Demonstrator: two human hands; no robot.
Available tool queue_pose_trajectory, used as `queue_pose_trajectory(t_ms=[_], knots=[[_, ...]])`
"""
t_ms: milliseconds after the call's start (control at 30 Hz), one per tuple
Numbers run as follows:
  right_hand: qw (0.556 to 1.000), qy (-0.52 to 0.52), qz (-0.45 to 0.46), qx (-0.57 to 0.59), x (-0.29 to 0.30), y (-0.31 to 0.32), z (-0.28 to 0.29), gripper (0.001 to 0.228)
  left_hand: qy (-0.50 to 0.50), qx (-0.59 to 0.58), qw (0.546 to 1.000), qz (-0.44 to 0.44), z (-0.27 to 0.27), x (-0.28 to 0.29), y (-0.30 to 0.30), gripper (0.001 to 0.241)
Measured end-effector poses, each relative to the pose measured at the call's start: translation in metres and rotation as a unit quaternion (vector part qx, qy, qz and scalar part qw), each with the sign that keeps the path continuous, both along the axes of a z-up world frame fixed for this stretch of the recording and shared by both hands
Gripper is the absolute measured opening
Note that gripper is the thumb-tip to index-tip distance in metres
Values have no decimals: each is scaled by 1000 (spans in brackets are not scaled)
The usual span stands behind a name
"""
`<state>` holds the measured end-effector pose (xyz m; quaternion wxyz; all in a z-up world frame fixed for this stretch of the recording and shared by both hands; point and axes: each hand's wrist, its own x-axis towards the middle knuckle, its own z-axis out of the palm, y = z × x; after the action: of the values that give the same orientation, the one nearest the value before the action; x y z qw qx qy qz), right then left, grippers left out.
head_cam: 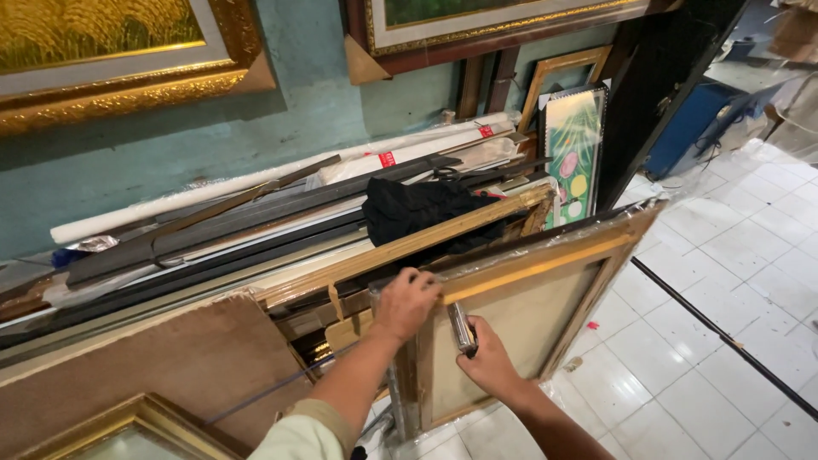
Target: The person wraps a framed picture with plastic wrap using a handheld dispenser. They pull the wrap across the frame, press it down, and cut it with a tool. The wrapped frame is then placed on the floor.
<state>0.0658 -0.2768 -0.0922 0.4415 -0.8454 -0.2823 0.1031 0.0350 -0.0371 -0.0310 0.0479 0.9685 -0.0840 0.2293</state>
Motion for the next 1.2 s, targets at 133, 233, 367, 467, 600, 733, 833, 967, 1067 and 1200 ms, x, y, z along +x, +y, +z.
queue_pose_trajectory(t_ms=[133, 233, 367, 467, 600, 733, 833, 967, 1067, 1200], knots=[[999, -27, -28, -12, 9, -10, -13, 60, 36, -109, 993, 32, 14, 4, 18, 58], [994, 39, -99, -5, 9, -7, -7, 55, 50, -85, 995, -7, -5, 0, 34, 56], [995, 16, -98, 15, 11, -4, -7, 55, -54, -68, 995, -51, -29, -1, 37, 39], [996, 17, -83, 13, 9, -1, 0, 55, -77, -42, 996, -18, -21, -6, 27, 23], [999, 14, -50, -14, 2, 1, 7, 57, -63, -43, 997, -3, -9, -7, 12, 15], [999, 19, -35, -32, -2, 4, 7, 57, -104, -25, 994, 21, -11, -11, 3, 13], [998, 38, -50, -30, -4, 5, 14, 54, -59, -20, 998, 18, -9, -12, 2, 16], [997, 40, -62, -4, -2, 7, 17, 54, -56, -30, 998, 6, -9, -10, 5, 40], [996, 49, -68, -17, -2, 5, 15, 55, -17, -66, 998, 10, -17, -6, 11, 41], [998, 28, -53, -17, -1, 9, 11, 57, -10, -137, 989, -59, -15, -14, 32, 13]])
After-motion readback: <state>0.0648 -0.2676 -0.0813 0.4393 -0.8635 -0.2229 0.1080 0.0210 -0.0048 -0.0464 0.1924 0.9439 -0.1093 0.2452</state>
